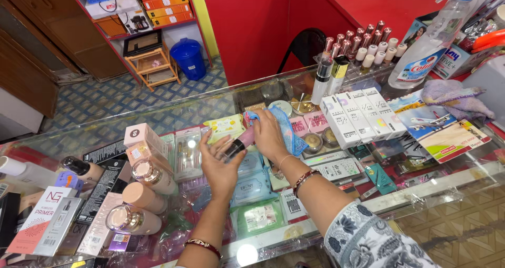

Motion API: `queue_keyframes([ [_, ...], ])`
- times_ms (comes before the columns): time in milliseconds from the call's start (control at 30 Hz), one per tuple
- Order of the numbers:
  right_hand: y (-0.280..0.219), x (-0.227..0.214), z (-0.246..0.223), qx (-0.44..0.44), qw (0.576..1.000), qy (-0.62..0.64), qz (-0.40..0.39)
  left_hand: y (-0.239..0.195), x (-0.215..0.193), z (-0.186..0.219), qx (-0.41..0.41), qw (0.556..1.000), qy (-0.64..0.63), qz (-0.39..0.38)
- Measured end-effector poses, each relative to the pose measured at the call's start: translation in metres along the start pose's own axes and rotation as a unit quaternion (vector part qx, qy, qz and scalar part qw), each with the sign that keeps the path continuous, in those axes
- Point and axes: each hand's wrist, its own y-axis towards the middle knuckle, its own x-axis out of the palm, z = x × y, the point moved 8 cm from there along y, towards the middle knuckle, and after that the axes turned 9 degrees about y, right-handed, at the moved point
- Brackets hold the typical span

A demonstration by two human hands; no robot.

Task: The person wipes the surfaces of various cosmetic bottles and boxes on a glass display counter using a blue cloth. They handle items one by one, wiping the exterior of foundation bottles, small boxes, and other containers before placing them back on the counter.

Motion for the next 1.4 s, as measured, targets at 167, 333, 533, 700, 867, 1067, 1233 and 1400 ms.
queue_keyframes([
  [167,-0.011,-0.008,0.001,0.009,0.998,0.063,0.024,0.002,-0.009,-0.015,-0.019,0.992,-0.088,0.083],
  [333,-0.028,-0.028,-0.005,0.098,0.978,0.184,0.031,0.012,0.006,0.027,0.042,0.993,-0.092,0.056],
  [533,-0.041,-0.082,-0.067,0.021,0.958,0.222,0.179,0.020,0.041,0.101,0.128,0.991,0.042,-0.028],
  [700,-0.037,-0.091,-0.147,-0.169,0.971,0.146,0.088,0.023,0.064,0.120,0.167,0.967,0.180,-0.072],
  [867,-0.020,-0.095,-0.132,-0.051,0.976,0.185,0.105,0.027,0.071,0.126,0.132,0.965,0.207,-0.096],
  [1067,-0.011,-0.078,-0.056,0.193,0.933,0.292,0.080,0.029,0.070,0.108,0.172,0.969,0.147,-0.100],
  [1233,-0.027,-0.067,-0.022,0.142,0.865,0.461,0.138,0.032,0.052,0.034,0.125,0.990,0.048,-0.044],
  [1400,-0.039,-0.079,-0.080,0.028,0.989,0.123,0.072,0.046,0.048,-0.016,0.061,0.990,-0.128,0.027],
])
